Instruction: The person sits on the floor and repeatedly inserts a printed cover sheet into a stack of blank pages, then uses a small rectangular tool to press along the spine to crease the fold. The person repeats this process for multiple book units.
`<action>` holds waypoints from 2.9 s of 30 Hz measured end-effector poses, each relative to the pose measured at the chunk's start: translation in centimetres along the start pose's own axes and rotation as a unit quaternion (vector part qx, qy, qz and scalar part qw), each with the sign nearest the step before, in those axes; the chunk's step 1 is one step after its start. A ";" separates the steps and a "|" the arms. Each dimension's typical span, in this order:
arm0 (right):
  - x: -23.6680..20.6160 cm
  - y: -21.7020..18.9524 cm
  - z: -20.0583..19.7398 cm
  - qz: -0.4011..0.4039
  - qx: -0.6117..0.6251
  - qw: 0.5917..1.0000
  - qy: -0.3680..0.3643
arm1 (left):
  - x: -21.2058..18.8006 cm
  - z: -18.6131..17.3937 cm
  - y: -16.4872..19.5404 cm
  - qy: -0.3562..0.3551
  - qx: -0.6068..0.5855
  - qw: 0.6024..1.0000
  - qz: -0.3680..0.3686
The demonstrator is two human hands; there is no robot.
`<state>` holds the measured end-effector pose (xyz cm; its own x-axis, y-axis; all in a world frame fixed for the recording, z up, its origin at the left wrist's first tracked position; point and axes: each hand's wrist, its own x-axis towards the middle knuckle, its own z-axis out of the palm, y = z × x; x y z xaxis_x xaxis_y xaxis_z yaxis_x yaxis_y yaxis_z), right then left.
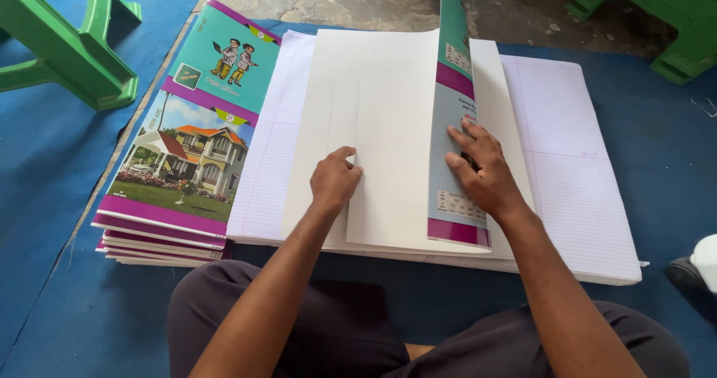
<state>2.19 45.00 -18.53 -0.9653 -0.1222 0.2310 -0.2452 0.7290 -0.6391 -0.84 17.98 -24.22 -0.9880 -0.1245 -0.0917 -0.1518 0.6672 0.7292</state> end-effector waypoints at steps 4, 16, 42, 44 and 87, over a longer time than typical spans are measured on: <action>0.5 0.3 0.9 -0.036 -0.101 0.994 0.010 | 0.2 0.6 0.0 0.001 0.013 1.000 0.017; 2.0 -1.8 5.2 -0.108 -0.274 0.955 -0.007 | -0.2 0.2 1.6 -0.018 0.045 0.999 0.018; 7.4 -0.9 2.8 -0.067 -0.240 0.968 -0.011 | 0.0 0.7 4.5 -0.037 0.075 0.996 -0.021; 7.7 0.1 2.4 -0.012 -0.208 0.978 -0.029 | 0.0 0.7 4.7 -0.040 0.077 0.996 -0.023; 7.5 3.5 5.5 0.126 -0.212 0.966 -0.079 | 1.4 2.2 4.0 0.039 -0.023 0.998 -0.036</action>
<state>-6.42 42.93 -23.02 -0.9994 0.0184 -0.0290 0.0261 0.9555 -0.2939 -2.89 22.08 -22.87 -0.9691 -0.2287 -0.0929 -0.2187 0.6211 0.7526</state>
